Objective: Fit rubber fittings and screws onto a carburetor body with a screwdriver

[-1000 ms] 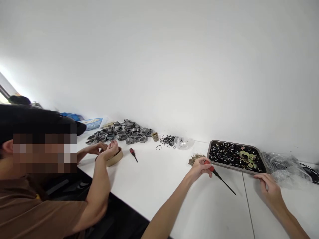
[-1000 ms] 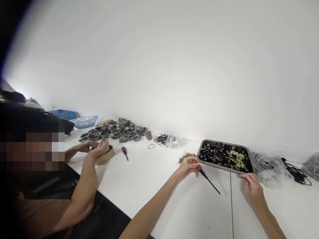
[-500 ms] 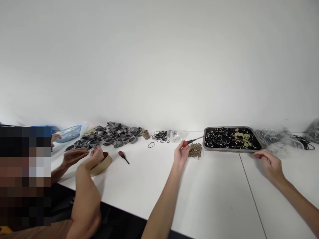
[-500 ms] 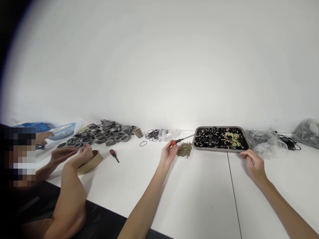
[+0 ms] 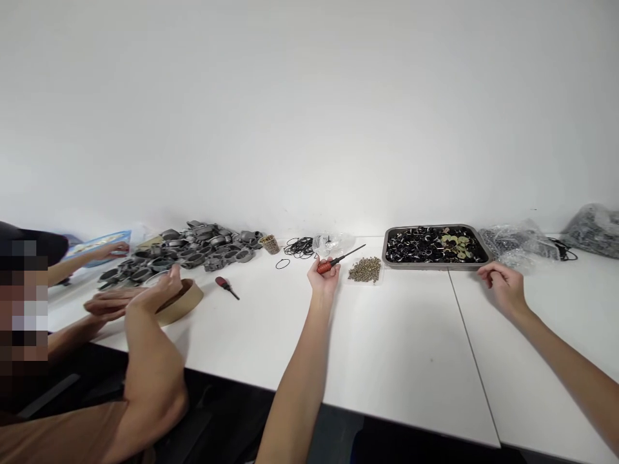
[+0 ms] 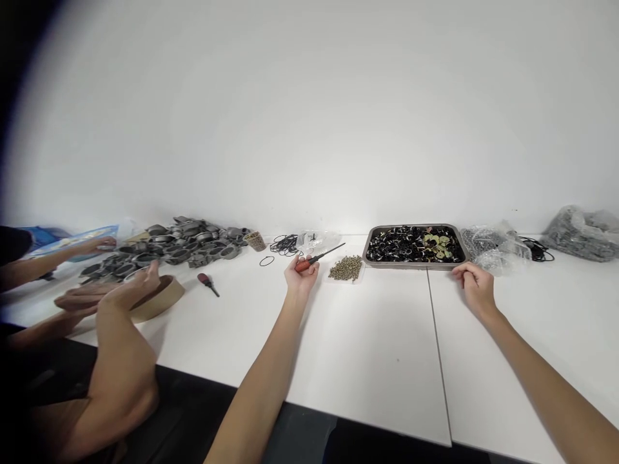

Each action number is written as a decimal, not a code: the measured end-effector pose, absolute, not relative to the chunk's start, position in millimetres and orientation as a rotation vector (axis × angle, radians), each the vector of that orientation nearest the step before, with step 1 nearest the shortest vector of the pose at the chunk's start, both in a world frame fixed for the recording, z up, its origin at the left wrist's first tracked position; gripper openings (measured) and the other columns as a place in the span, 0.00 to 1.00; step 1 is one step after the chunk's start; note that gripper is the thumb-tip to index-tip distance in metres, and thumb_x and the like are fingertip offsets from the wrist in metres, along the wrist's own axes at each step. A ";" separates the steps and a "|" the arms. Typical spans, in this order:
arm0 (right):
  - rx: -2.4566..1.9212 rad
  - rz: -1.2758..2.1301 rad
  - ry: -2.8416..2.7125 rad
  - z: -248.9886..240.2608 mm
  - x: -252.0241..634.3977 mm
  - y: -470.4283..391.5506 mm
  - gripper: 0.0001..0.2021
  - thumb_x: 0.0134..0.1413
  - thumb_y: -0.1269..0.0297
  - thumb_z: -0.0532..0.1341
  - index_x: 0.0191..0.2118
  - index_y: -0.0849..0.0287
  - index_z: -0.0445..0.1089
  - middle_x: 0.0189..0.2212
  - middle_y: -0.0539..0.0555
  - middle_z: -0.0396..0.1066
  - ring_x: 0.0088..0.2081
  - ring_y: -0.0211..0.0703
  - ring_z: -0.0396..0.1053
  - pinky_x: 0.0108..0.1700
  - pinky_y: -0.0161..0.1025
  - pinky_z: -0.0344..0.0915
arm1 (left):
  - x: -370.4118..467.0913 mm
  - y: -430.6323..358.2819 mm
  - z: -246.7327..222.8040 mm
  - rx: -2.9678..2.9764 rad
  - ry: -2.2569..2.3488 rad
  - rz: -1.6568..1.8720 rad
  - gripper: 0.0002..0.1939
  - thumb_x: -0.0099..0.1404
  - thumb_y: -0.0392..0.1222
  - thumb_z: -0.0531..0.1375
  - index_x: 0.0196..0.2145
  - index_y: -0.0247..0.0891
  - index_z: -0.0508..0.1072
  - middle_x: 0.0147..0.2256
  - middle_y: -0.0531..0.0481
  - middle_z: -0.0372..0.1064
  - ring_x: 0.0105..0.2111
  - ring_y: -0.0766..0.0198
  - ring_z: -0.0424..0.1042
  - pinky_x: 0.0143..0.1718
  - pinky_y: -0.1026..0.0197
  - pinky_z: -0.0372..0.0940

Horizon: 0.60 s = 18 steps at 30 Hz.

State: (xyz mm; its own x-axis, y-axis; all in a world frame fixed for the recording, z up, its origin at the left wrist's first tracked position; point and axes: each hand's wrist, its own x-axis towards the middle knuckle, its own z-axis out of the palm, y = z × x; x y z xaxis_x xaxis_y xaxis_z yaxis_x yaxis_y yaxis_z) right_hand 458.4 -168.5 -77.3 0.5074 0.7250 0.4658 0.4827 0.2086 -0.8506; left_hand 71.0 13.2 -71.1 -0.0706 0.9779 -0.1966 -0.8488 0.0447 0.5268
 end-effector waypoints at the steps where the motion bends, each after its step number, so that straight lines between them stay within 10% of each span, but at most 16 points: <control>1: -1.430 0.247 -1.124 -77.4 458.8 -168.3 0.11 0.40 0.67 0.52 0.21 0.58 0.71 0.19 0.51 0.65 0.20 0.39 0.60 0.25 0.38 0.56 | 69.1 14.6 -72.9 0.268 0.611 1.538 0.13 0.64 0.37 0.55 0.21 0.36 0.61 0.23 0.50 0.66 0.13 0.73 0.52 0.22 0.64 0.59; 18: -1.418 0.363 -1.152 -84.5 464.2 -164.6 0.09 0.34 0.67 0.50 0.12 0.57 0.60 0.13 0.50 0.56 0.20 0.36 0.53 0.24 0.36 0.48 | 65.5 18.3 -87.1 0.352 0.665 1.519 0.10 0.59 0.34 0.54 0.21 0.37 0.58 0.19 0.51 0.60 0.14 0.72 0.51 0.17 0.67 0.51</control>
